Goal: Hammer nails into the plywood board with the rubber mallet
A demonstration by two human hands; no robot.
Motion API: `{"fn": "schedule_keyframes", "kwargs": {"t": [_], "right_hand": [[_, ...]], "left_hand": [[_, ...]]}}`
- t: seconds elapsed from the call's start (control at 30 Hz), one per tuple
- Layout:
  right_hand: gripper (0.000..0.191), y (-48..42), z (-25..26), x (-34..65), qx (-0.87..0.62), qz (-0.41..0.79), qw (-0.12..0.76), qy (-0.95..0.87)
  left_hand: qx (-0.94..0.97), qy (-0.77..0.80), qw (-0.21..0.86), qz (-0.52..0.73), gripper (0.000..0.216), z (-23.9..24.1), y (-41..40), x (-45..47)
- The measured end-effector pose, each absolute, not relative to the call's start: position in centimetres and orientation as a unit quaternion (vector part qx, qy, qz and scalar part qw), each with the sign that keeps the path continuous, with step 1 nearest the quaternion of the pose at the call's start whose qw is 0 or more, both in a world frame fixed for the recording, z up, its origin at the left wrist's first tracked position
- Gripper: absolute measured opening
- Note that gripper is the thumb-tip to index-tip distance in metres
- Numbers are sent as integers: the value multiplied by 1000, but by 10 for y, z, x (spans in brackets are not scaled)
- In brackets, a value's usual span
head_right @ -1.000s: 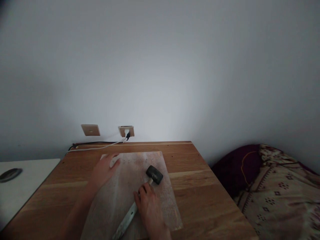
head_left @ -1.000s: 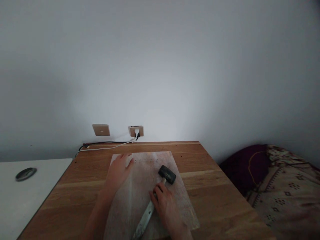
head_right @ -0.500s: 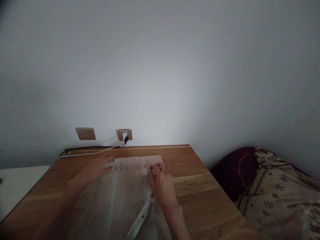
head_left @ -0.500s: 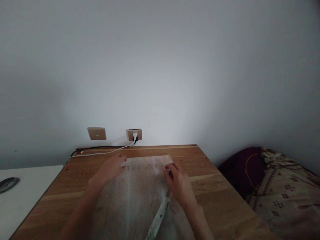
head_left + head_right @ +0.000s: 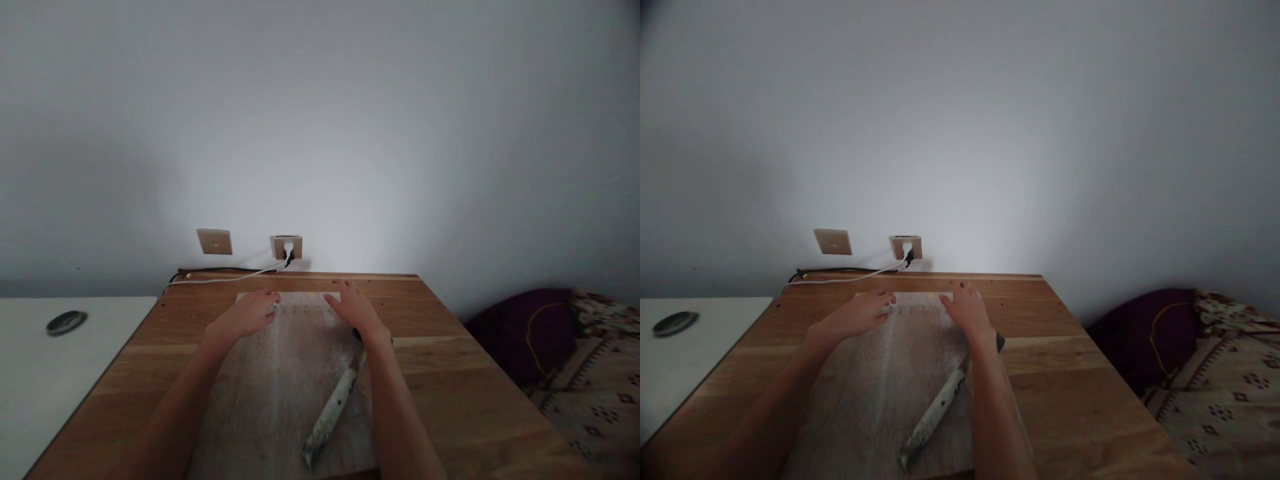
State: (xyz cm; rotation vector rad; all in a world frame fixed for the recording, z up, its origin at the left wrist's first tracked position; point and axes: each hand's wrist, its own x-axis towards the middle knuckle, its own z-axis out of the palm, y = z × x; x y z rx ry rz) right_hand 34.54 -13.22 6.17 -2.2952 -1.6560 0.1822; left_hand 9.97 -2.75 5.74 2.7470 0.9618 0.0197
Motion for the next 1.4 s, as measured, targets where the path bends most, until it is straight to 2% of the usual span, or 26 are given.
{"fn": "schedule_keyframes", "kwargs": {"t": [0.4,0.67,1.13,1.4], "right_hand": [[49,-128,45,364,-792,88,147,-586],[48,-120,37,364,-780,114,136,-600],[50,-115,40,364,-785,132,144,-588],[49,-120,45,359,-787,127,132,-590]], "left_hand": [[947,301,115,11,30,30,-16,108],[945,298,130,26,32,33,-13,109],[947,302,109,27,19,38,-21,113],[947,301,112,16,21,38,-17,112]]}}
